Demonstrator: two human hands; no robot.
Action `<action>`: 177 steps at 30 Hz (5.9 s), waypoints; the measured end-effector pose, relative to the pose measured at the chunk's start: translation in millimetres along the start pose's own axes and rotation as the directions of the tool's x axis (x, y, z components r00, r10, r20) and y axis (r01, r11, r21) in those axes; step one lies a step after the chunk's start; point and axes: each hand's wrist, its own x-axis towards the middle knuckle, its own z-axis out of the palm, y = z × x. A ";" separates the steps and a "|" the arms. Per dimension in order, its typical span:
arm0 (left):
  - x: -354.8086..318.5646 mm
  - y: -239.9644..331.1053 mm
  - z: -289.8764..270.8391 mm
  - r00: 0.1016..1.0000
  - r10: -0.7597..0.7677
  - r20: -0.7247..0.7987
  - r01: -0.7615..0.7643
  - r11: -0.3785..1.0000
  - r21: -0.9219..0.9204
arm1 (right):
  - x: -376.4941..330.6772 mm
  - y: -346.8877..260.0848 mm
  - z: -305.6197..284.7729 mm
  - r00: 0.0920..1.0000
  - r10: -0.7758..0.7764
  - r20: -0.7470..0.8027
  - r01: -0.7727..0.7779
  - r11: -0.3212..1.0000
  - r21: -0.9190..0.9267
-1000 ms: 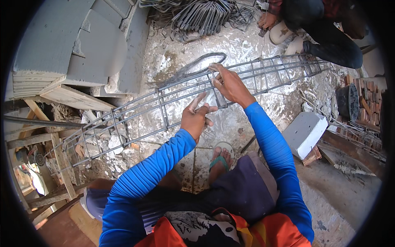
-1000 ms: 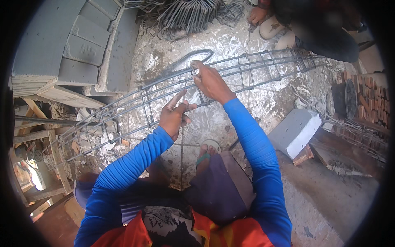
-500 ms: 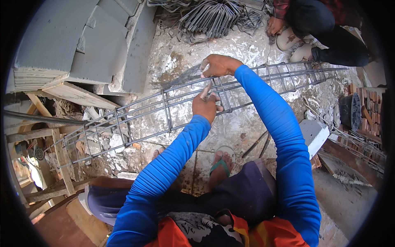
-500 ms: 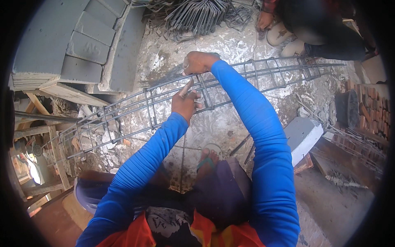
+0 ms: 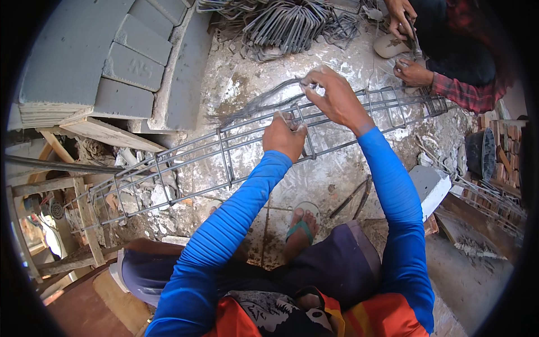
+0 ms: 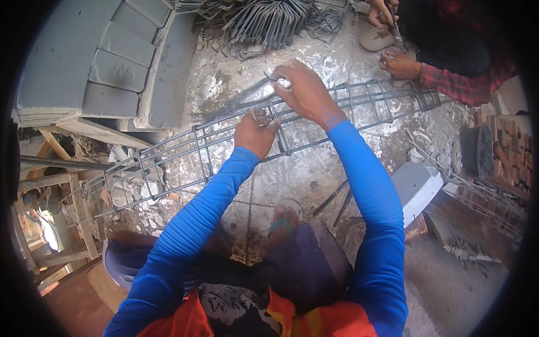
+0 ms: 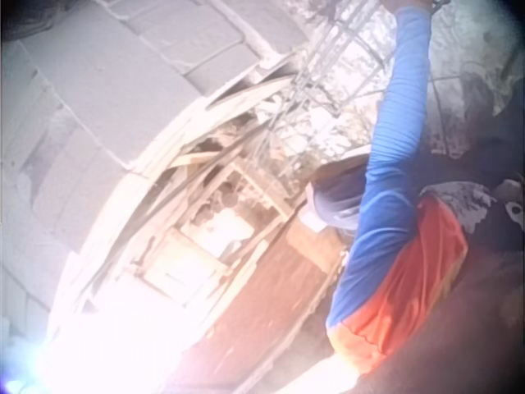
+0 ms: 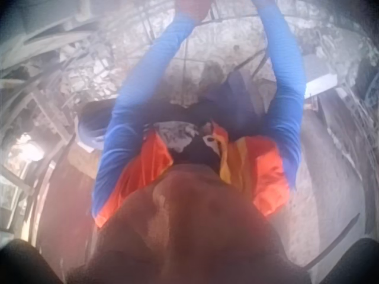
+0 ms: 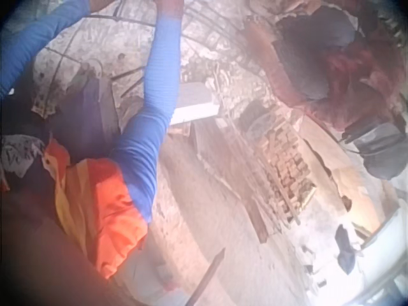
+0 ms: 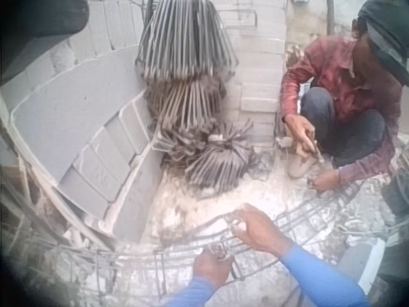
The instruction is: The person assembles a rebar cage by hand, using pliers to twist wire ties around the intersections of steel bars. They work alongside another person on a construction site floor, securing the grid structure.
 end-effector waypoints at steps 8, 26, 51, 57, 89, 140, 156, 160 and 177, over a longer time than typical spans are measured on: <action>-2.4 0.5 12.1 0.992 0.082 -0.098 -0.071 0.991 0.111 | -52.9 44.7 -3.1 0.987 -0.122 0.103 0.129 0.990 -0.063; 0.6 -2.7 2.2 0.995 0.100 -0.010 -0.093 0.954 0.285 | -48.0 19.5 19.7 0.999 -0.047 0.013 0.044 0.984 0.172; 40.9 -16.9 -32.0 0.790 0.567 0.235 -0.606 0.781 0.150 | -46.0 38.7 37.1 0.981 0.093 0.172 0.058 0.702 -0.710; 39.7 -26.8 -29.3 0.759 0.625 0.182 -0.648 0.753 0.118 | -25.2 38.0 20.0 0.974 0.063 0.216 0.113 0.693 -0.712; 29.2 -14.5 -12.8 0.952 0.288 0.103 -0.276 0.954 -0.121 | 49.2 72.0 49.8 0.881 -0.047 0.470 0.065 0.998 -0.024; 147.8 -44.6 -30.1 0.557 0.474 0.682 -0.609 0.791 -0.053 | 90.1 3.8 28.4 0.554 0.614 0.562 -0.451 0.789 -0.417; 144.7 -43.7 -43.1 0.667 0.420 0.616 -0.474 0.876 -0.085 | 86.5 -17.2 35.1 0.668 0.117 0.735 0.476 0.693 -0.542; 150.3 -39.2 -24.5 0.626 0.498 0.600 -0.498 0.847 -0.185 | 79.3 21.4 32.2 0.646 0.431 0.630 0.004 0.823 -0.567; 157.0 -43.2 -24.4 0.618 0.450 0.644 -0.387 0.888 -0.249 | -374.2 16.0 129.1 0.355 0.848 -0.394 -0.922 0.247 -0.299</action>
